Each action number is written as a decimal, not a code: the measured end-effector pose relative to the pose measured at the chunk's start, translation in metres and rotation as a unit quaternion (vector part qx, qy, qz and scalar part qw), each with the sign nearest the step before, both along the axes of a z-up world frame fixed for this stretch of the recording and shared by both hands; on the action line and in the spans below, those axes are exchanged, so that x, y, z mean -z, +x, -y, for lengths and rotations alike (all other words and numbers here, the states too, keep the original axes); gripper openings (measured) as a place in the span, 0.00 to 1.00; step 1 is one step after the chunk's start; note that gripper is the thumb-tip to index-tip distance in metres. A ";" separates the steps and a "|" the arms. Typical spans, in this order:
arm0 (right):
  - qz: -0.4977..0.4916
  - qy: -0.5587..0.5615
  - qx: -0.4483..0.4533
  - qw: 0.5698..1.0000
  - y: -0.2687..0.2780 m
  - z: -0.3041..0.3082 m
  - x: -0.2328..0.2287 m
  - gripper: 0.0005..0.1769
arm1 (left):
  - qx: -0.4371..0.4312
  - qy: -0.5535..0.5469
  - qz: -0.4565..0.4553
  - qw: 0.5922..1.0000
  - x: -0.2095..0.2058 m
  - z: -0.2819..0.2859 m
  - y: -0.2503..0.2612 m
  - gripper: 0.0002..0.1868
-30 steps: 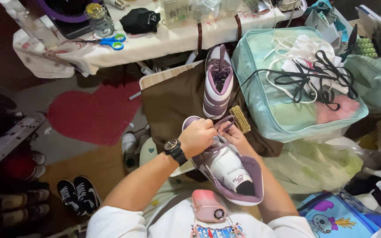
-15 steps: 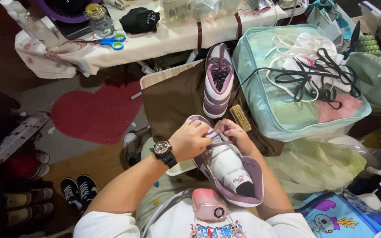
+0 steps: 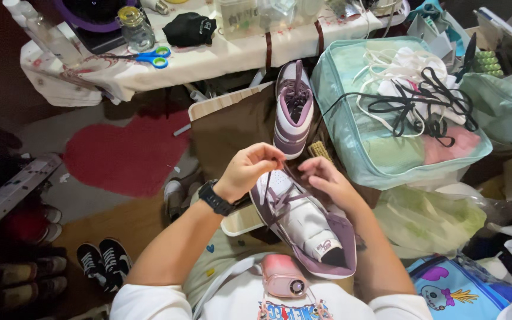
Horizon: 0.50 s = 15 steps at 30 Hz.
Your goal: The person removes the laces from a high-top sneaker, then re-laces it by threading the laces through the eyelets and tying them. The person handles the shoe and laces by hand throughout the process.
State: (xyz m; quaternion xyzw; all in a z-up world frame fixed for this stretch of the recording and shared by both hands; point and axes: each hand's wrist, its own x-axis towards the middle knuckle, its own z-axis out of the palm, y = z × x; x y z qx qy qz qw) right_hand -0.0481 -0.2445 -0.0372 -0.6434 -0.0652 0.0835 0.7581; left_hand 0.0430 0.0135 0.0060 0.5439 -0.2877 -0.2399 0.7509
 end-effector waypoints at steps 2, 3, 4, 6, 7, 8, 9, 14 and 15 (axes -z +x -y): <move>0.020 -0.106 -0.006 0.994 -0.008 0.001 -0.015 0.20 | 0.008 -0.033 -0.062 0.997 0.000 0.006 0.002 0.11; 0.016 -0.161 -0.006 0.987 -0.016 0.000 -0.023 0.19 | 0.011 -0.039 -0.067 0.997 0.001 0.008 0.001 0.12; 0.010 -0.215 -0.005 0.977 -0.022 -0.001 -0.031 0.18 | 0.013 -0.044 -0.073 0.996 0.001 0.009 0.000 0.12; 0.036 -0.302 -0.024 0.952 -0.035 -0.005 -0.046 0.19 | 0.033 -0.067 -0.079 0.994 0.003 0.009 -0.002 0.12; 0.048 -0.345 -0.033 0.937 -0.038 -0.009 -0.052 0.19 | 0.043 -0.078 -0.083 0.993 0.004 0.009 -0.002 0.12; 0.072 -0.358 -0.042 0.930 -0.039 -0.012 -0.057 0.17 | 0.047 -0.083 -0.085 0.992 0.004 0.009 -0.002 0.12; 0.095 -0.371 -0.050 0.922 -0.041 -0.014 -0.062 0.15 | 0.050 -0.088 -0.088 0.991 0.005 0.009 -0.001 0.12; 0.136 -0.404 -0.051 0.903 -0.055 -0.010 -0.077 0.07 | 0.071 -0.170 -0.115 0.976 0.016 0.012 -0.004 0.13; 0.075 -0.408 -0.046 0.909 -0.062 -0.006 -0.082 0.06 | 0.073 -0.179 -0.119 0.974 0.017 0.014 -0.005 0.12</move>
